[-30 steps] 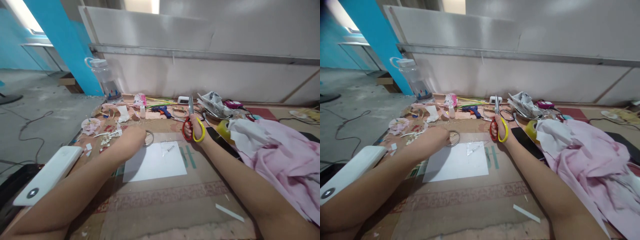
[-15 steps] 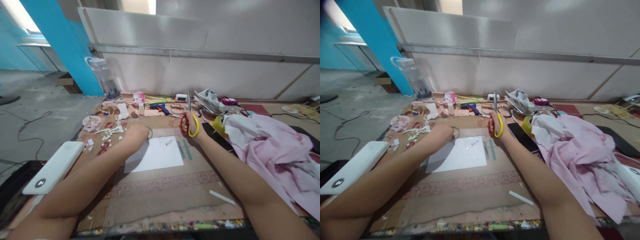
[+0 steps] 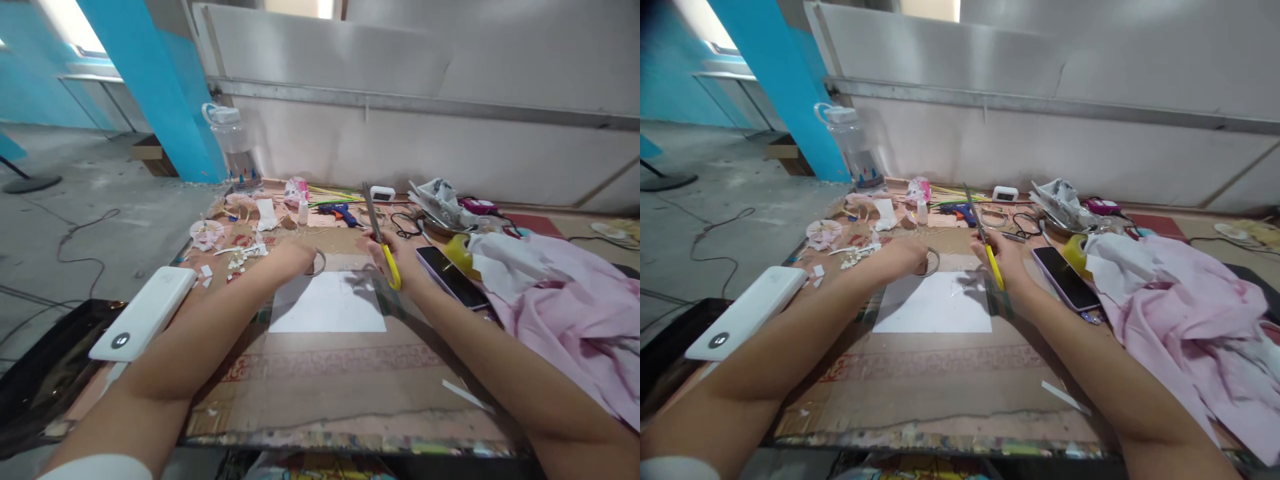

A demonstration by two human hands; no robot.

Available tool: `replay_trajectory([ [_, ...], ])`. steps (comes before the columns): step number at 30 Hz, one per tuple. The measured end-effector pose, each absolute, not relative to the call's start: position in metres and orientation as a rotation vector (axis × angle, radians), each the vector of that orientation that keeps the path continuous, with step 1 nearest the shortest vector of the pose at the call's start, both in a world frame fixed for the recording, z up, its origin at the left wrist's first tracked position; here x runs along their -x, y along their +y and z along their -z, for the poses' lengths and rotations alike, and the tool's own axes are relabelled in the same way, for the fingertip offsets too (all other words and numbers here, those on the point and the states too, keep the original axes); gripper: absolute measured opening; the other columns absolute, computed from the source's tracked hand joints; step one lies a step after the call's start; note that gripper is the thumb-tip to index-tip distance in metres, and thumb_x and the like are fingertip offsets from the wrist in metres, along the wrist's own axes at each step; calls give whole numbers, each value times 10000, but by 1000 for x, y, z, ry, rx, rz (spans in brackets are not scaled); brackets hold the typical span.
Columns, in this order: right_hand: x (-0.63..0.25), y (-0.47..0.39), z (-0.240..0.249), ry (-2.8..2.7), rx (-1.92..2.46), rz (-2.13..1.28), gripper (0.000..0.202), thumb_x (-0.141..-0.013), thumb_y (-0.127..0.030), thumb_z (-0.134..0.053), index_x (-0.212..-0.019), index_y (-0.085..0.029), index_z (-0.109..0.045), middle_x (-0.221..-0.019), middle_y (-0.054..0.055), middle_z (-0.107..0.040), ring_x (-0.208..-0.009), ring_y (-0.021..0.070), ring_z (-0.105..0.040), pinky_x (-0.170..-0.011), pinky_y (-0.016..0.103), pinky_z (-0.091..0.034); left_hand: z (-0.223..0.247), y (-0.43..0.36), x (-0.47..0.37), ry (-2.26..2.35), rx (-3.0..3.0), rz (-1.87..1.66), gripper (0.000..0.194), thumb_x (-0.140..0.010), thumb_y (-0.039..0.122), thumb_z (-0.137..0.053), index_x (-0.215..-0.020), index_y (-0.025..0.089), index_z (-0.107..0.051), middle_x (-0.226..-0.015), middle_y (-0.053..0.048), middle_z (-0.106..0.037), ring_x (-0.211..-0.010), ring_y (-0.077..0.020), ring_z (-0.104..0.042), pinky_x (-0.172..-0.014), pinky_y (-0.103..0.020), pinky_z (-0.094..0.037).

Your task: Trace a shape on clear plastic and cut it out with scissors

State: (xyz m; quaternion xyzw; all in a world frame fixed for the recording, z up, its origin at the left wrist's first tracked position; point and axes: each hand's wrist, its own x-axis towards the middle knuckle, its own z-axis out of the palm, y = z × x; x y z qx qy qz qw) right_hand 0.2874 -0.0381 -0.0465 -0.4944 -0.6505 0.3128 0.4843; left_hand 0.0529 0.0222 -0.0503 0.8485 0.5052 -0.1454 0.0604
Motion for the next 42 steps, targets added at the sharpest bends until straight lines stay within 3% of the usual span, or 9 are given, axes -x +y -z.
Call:
replay_trajectory([
  [7,-286,-41,66,-1732,1212,-378,410,-877,-516,-587,-1086,-169,-650,-844,54,-632,-663,176,-556,-586,302,-461,43,18,-54,1498,-2600,462,340,-922,369,-599,-1174,142,-606,-1160,-96,-638,-993,-206,-638,-854,-415,-556],
  [12,-287,-44,67,-1800,1190,-356,362,-838,-465,-652,-1063,-182,-668,-887,62,-654,-750,197,-583,-675,320,-483,19,4,-46,1406,-2717,296,150,-807,223,-636,-795,87,-699,-797,-135,-708,-771,-228,-670,-662,-305,-483],
  [18,-272,-51,56,-1591,1189,-675,355,-815,-427,-665,-1108,-234,-613,-807,-1,-582,-673,156,-563,-632,297,-491,-6,-20,-48,1208,-2851,35,212,-816,207,-498,-865,177,-702,-845,-80,-731,-739,-203,-652,-607,-283,-402],
  [23,-257,-66,47,-1466,1017,-1050,413,-756,-335,-737,-1121,-278,-552,-883,-11,-611,-810,155,-612,-741,294,-507,-4,-33,-58,1091,-2903,-59,211,-819,214,-486,-894,183,-681,-816,-70,-727,-715,-206,-649,-591,-290,-379],
  [32,-248,-71,52,-1399,982,-1175,439,-692,-238,-757,-1107,-262,-617,-815,-28,-564,-737,129,-580,-707,286,-497,4,-38,-64,1075,-2979,-100,210,-852,220,-456,-914,168,-650,-849,-79,-731,-716,-213,-668,-568,-303,-376],
  [42,-252,-74,49,-1551,968,-1033,347,-770,-184,-653,-1110,-244,-616,-851,-9,-587,-754,129,-548,-707,276,-457,5,-41,-68,1121,-2843,-146,199,-862,256,-508,-943,183,-674,-869,-72,-742,-731,-221,-671,-595,-296,-419],
])
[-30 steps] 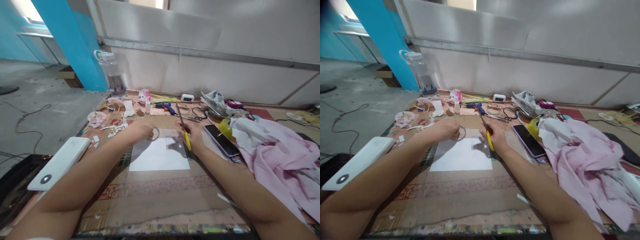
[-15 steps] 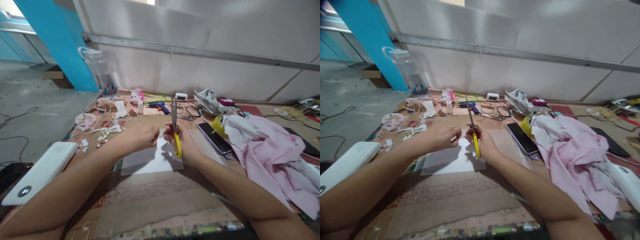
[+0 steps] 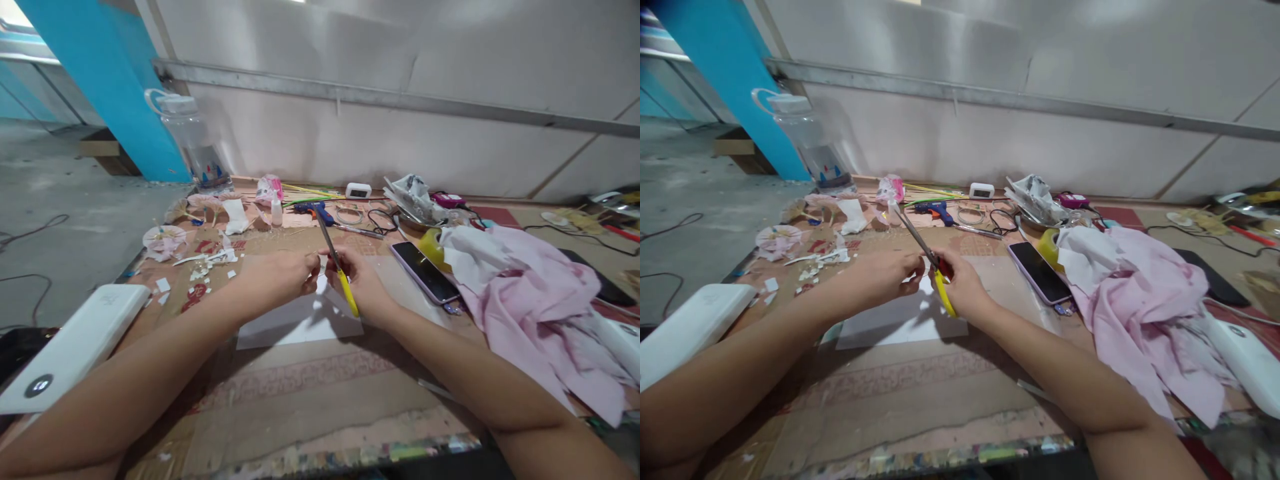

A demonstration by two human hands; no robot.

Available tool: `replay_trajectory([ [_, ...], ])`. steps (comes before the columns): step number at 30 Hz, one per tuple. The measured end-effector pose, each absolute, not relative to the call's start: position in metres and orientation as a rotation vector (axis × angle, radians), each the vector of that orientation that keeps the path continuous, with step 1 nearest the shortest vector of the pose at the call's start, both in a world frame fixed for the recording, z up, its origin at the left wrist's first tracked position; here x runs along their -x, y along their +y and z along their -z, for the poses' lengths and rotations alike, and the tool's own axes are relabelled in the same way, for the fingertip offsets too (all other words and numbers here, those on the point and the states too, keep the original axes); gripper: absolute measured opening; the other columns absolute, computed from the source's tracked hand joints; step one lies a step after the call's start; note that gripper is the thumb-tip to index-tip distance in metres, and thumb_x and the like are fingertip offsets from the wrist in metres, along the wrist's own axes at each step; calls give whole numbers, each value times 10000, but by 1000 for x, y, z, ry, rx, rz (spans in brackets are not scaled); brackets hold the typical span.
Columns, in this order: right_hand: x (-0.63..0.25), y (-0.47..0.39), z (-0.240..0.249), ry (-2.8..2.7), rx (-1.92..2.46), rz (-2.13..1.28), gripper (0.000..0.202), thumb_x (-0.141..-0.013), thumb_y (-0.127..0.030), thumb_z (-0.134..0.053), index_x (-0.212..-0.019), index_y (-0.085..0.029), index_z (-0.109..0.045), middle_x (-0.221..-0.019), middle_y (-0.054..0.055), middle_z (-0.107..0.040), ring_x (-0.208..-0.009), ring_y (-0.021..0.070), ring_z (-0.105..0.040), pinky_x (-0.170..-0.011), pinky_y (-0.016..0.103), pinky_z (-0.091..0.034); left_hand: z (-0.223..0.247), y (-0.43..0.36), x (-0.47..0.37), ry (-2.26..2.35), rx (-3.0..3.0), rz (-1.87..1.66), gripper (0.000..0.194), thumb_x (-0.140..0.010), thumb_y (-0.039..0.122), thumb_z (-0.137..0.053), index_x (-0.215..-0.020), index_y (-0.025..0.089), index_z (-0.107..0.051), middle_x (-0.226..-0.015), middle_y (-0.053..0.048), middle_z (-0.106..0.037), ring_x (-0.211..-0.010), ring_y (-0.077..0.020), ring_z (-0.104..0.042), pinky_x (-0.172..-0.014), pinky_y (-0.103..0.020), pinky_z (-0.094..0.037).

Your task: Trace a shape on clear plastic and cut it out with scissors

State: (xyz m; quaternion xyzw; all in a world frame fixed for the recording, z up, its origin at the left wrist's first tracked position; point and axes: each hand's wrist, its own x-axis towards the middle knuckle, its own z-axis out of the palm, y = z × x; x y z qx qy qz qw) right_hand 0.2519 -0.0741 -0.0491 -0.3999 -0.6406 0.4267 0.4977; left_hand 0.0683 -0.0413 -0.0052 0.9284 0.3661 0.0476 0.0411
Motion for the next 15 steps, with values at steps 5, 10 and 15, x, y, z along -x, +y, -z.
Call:
replay_trajectory([
  [5,-255,-76,36,-1531,994,-909,326,-809,-256,-662,-1123,-245,-577,-814,-21,-559,-708,125,-535,-664,266,-451,-1,-42,-67,965,-2528,-437,283,-946,320,-470,-1023,217,-722,-980,-36,-768,-813,-174,-679,-696,-270,-456],
  [10,-258,-81,20,-1548,1014,-893,347,-817,-367,-705,-1109,-244,-565,-814,-17,-540,-701,131,-524,-656,269,-459,-9,-44,-66,885,-2323,-562,243,-922,312,-526,-977,200,-734,-885,-17,-759,-755,-143,-655,-666,-244,-453],
  [15,-267,-85,4,-1680,1026,-844,496,-839,-612,-629,-1146,-238,-517,-836,3,-486,-730,153,-489,-634,265,-440,-25,-51,-62,974,-2089,-719,224,-893,335,-577,-962,187,-730,-818,-9,-733,-712,-129,-631,-627,-228,-462],
])
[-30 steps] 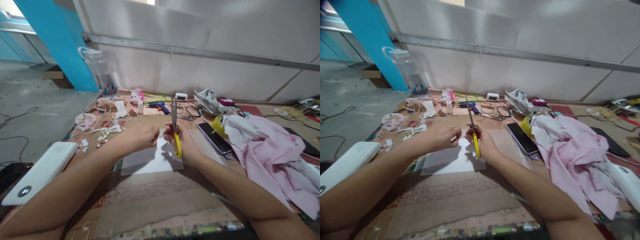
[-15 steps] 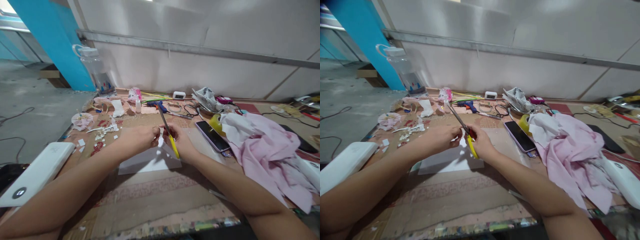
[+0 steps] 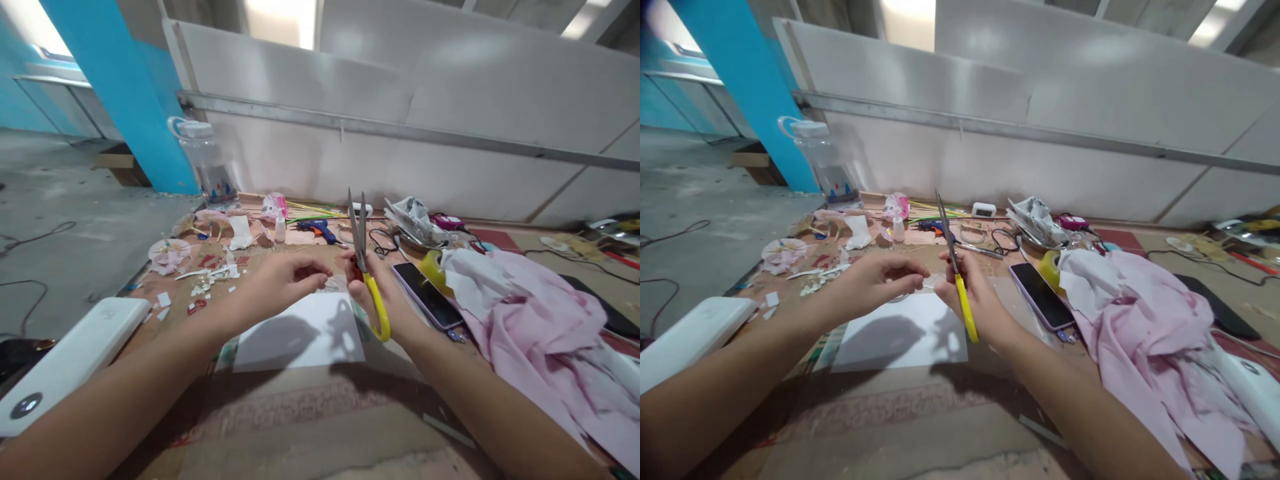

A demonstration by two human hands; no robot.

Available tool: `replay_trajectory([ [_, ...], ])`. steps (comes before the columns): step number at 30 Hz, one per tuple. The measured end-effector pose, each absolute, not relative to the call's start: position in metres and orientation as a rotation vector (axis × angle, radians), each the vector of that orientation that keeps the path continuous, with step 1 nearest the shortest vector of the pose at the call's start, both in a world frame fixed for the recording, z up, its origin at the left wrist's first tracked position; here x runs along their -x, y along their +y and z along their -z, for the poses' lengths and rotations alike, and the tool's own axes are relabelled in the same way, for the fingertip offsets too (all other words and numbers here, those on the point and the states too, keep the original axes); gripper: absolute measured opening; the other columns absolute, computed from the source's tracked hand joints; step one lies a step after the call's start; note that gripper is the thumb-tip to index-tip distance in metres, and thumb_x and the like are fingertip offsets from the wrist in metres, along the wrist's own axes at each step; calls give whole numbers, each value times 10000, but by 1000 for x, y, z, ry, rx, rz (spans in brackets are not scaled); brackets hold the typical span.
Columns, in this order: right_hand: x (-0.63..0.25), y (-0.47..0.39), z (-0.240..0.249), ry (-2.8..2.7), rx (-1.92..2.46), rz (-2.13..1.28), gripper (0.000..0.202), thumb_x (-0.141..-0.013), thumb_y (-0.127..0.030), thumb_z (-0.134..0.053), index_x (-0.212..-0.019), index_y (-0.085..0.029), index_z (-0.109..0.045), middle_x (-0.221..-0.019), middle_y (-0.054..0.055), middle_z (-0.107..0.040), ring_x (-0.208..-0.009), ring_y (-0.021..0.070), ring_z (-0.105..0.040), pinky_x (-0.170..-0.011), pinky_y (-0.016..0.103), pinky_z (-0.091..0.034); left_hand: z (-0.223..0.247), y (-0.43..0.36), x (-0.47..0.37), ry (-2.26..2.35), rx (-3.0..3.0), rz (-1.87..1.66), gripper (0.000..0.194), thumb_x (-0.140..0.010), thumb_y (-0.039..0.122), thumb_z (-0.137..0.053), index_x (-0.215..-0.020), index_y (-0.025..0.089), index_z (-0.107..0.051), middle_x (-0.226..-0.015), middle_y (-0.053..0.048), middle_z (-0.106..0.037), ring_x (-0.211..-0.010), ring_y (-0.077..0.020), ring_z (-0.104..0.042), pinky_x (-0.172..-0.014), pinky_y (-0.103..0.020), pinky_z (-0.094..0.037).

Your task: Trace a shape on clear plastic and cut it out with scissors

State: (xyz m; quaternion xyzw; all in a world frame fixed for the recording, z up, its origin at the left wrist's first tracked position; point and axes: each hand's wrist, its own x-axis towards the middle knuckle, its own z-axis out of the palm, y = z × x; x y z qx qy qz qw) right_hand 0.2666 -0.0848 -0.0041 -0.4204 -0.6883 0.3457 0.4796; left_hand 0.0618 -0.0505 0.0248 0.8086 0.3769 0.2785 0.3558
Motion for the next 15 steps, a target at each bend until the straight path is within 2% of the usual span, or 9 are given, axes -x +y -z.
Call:
replay_trajectory([
  [4,-273,-84,5,-1777,1013,-926,576,-821,-716,-562,-1133,-233,-523,-820,4,-460,-725,164,-457,-636,278,-405,-37,-56,-57,963,-1995,-842,211,-884,348,-606,-951,193,-732,-769,3,-710,-661,-106,-600,-575,-205,-446],
  [8,-273,-84,9,-1804,1003,-1007,610,-802,-750,-549,-1130,-236,-554,-782,-6,-449,-706,165,-445,-655,291,-391,-39,-56,-54,894,-1947,-893,199,-897,341,-605,-943,197,-735,-756,5,-699,-666,-98,-598,-584,-197,-456],
  [15,-274,-87,6,-1853,1041,-1028,672,-762,-773,-578,-1141,-217,-573,-840,12,-520,-705,153,-455,-627,269,-376,-39,-56,-50,908,-1963,-993,192,-901,348,-607,-945,203,-725,-773,0,-708,-686,-109,-626,-645,-221,-502],
])
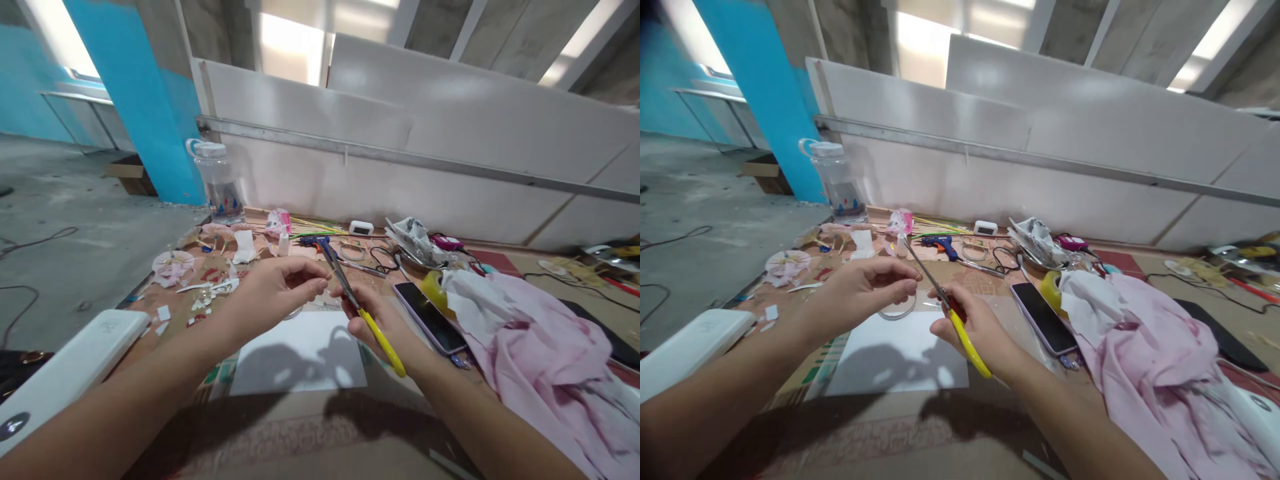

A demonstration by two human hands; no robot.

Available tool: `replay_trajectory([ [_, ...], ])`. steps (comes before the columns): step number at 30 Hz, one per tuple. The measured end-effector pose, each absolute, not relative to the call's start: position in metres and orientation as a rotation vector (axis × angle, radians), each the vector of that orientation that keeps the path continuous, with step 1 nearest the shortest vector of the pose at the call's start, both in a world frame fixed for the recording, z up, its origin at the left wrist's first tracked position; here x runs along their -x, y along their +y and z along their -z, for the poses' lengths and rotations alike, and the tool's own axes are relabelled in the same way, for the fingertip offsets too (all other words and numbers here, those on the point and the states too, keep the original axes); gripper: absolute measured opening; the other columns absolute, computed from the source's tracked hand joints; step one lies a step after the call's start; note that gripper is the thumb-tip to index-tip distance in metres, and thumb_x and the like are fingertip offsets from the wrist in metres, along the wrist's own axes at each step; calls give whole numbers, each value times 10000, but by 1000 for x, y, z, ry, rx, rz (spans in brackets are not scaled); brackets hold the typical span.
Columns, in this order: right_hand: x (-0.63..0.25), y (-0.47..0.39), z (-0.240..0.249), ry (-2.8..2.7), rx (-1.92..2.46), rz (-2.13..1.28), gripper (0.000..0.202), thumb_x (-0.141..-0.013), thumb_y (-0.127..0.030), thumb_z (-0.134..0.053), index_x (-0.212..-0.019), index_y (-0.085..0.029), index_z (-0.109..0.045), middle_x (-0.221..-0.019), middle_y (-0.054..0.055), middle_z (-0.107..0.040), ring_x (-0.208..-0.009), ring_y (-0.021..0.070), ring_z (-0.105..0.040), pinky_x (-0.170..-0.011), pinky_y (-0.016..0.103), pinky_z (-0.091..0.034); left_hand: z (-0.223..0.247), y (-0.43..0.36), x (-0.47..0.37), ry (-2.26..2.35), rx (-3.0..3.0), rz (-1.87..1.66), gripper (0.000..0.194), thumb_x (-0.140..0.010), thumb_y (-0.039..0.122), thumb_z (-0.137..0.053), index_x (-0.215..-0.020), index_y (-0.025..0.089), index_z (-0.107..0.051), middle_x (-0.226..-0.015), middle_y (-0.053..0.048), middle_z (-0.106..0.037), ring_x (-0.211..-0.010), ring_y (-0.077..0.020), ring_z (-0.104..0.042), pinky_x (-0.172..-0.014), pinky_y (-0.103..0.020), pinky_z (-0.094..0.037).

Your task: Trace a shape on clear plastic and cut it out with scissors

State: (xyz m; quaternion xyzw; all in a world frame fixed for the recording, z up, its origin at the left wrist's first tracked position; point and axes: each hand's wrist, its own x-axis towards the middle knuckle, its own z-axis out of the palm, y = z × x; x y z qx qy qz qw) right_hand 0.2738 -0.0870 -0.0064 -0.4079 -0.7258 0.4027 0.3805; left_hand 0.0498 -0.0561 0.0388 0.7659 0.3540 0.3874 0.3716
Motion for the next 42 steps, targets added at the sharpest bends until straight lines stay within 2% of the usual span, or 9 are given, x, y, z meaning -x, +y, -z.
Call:
replay_trajectory([
  [5,-279,-85,8,-1864,1075,-1058,605,-782,-708,-624,-1168,-243,-597,-987,43,-587,-840,192,-546,-732,291,-440,-44,-57,-48,971,-2111,-1048,195,-904,326,-588,-932,198,-732,-815,-8,-722,-726,-123,-633,-657,-233,-502],
  [9,-281,-84,9,-1888,1062,-1071,616,-782,-722,-609,-1173,-245,-608,-1008,44,-601,-857,196,-563,-751,291,-447,-47,-56,-48,982,-2205,-1039,204,-906,313,-572,-922,195,-737,-816,-6,-725,-721,-121,-620,-644,-227,-483],
  [28,-281,-83,9,-1861,1076,-1075,565,-783,-684,-643,-1109,-223,-652,-856,30,-588,-713,161,-507,-609,252,-409,-49,-57,-47,956,-2244,-1008,189,-905,272,-561,-919,209,-739,-824,4,-732,-716,-116,-620,-615,-216,-451],
  [37,-277,-79,5,-1824,1178,-1043,674,-619,-790,-689,-923,-189,-678,-739,16,-580,-656,166,-493,-601,282,-398,-52,-57,-48,1038,-2201,-888,181,-886,266,-564,-892,194,-729,-878,-4,-748,-785,-141,-654,-667,-242,-473],
  [39,-278,-79,4,-1815,1184,-1043,679,-630,-790,-683,-938,-184,-678,-749,19,-584,-650,162,-495,-598,282,-401,-50,-56,-47,1026,-2132,-900,174,-878,272,-574,-905,181,-720,-861,-14,-744,-779,-145,-660,-685,-253,-493],
  [42,-283,-77,2,-1830,1158,-992,666,-700,-766,-650,-1044,-196,-674,-838,41,-612,-698,175,-527,-628,288,-429,-46,-53,-46,935,-1951,-971,231,-871,292,-591,-1043,166,-678,-869,-29,-733,-729,-136,-666,-682,-262,-532],
])
